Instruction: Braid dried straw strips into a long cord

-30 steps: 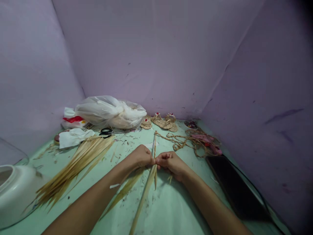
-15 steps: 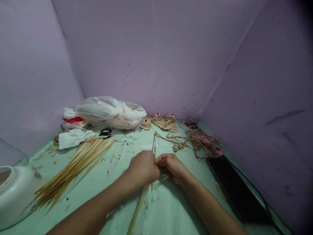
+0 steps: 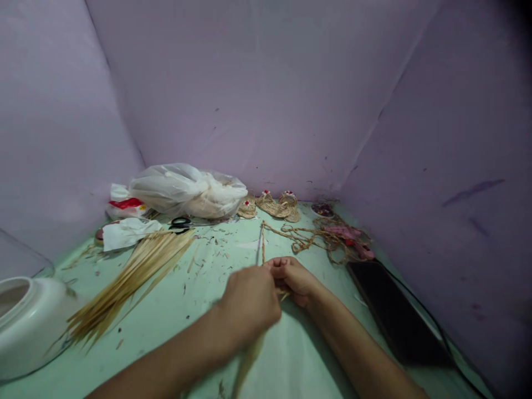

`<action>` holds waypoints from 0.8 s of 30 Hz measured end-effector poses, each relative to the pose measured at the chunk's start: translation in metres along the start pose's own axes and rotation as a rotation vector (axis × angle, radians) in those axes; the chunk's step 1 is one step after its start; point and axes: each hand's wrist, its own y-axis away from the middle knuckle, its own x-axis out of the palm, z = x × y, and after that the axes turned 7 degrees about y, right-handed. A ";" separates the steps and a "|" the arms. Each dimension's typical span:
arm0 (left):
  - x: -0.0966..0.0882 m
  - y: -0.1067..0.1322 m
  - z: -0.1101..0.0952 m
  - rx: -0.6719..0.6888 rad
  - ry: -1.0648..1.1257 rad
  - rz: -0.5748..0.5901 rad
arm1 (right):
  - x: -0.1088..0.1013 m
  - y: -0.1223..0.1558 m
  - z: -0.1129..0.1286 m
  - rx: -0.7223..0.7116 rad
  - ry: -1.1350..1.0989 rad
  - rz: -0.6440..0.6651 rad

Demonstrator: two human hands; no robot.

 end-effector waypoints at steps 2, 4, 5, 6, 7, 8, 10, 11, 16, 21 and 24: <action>-0.016 -0.010 0.003 -0.024 0.048 -0.209 | -0.001 -0.002 -0.002 -0.023 0.040 0.007; -0.023 -0.022 0.010 -0.155 0.274 -0.145 | -0.002 -0.003 -0.003 -0.043 0.082 0.020; -0.023 -0.027 0.015 -0.235 0.402 -0.023 | -0.002 -0.003 -0.003 -0.051 0.095 0.031; -0.021 -0.031 0.020 -0.275 0.531 0.119 | -0.003 -0.003 -0.003 -0.056 0.100 0.048; -0.018 -0.035 0.025 -0.298 0.646 0.251 | -0.003 -0.003 -0.002 -0.063 0.103 0.069; -0.014 -0.038 0.029 -0.300 0.736 0.352 | -0.004 -0.003 -0.001 -0.072 0.116 0.090; -0.008 -0.042 0.036 -0.289 0.829 0.431 | -0.006 -0.003 0.000 -0.103 0.191 0.108; -0.006 -0.043 0.037 -0.293 0.828 0.420 | -0.006 -0.004 -0.001 -0.126 0.252 0.102; -0.002 -0.042 0.032 -0.293 0.552 0.240 | -0.007 -0.013 -0.010 -0.329 0.627 -0.094; -0.001 -0.039 0.027 -0.258 0.441 0.199 | -0.005 -0.013 -0.016 -0.462 0.843 -0.199; -0.002 -0.036 0.030 -0.265 0.473 0.210 | -0.005 -0.012 -0.016 -0.426 0.817 -0.182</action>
